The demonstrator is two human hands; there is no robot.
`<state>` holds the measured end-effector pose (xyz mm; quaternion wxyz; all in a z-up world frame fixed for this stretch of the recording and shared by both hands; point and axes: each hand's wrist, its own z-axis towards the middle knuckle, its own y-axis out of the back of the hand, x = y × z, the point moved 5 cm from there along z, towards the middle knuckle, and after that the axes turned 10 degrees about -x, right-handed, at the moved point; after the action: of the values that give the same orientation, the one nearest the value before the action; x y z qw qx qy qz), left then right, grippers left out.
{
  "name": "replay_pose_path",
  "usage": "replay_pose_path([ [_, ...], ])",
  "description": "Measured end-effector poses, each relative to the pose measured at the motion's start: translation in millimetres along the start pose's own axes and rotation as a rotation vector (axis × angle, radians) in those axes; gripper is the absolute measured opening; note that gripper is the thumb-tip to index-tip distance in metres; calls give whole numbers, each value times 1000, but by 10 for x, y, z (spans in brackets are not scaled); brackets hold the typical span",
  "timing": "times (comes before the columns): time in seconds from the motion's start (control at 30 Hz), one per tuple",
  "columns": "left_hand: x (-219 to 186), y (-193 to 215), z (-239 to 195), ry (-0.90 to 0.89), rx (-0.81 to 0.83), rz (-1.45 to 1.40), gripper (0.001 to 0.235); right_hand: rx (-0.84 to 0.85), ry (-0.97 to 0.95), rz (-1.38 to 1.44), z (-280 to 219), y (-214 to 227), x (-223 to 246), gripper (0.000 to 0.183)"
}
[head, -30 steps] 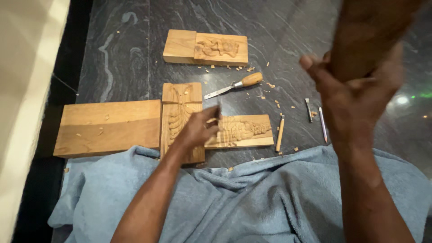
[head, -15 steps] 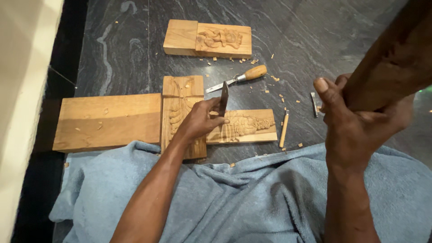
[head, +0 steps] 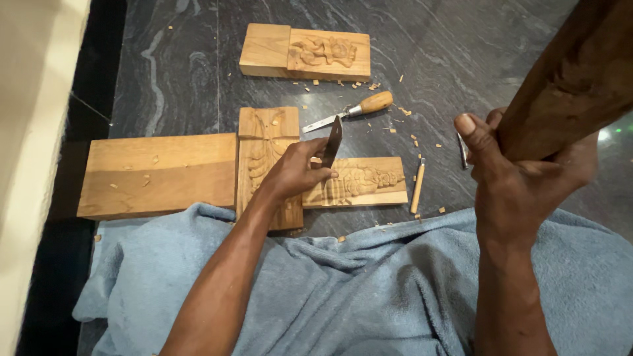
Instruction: The person carves a wooden block using a chisel and a wooden mallet. They repeatedly position the chisel on the wood and strike it with the mallet to remove shavings and shape the design.
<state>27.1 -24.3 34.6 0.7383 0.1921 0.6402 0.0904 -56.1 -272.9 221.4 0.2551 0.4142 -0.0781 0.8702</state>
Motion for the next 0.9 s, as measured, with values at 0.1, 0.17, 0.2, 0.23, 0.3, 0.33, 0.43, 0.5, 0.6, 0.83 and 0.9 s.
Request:
replay_pose_path([
  [0.1,-8,-3,8,6,32,20,60,24,27,3,0,-10,6,33],
  [0.17,-16,1,10,13,43,38,62,-8,-22,6,8,7,-24,39],
  [0.2,-23,6,10,15,36,49,64,-2,-12,-1,8,4,-22,38],
  [0.23,-34,8,14,17,28,59,66,5,-1,-9,12,7,-20,37],
  [0.3,-43,12,12,50,30,63,66,-4,0,-18,13,21,-32,37],
  [0.33,-47,14,10,67,31,64,66,-18,-9,-19,13,32,-46,37],
  [0.43,-77,6,12,69,48,79,60,-4,18,-35,19,48,-72,33],
  [0.5,-103,7,20,54,43,61,60,17,54,-53,16,38,-76,30],
  [0.6,-115,3,17,45,50,56,61,25,40,-47,0,18,-92,28],
  [0.83,-122,-23,4,-2,97,57,61,5,-43,5,-9,-36,-56,33],
  [0.9,-90,-38,-4,21,103,114,61,7,-47,-6,4,-50,-37,32],
])
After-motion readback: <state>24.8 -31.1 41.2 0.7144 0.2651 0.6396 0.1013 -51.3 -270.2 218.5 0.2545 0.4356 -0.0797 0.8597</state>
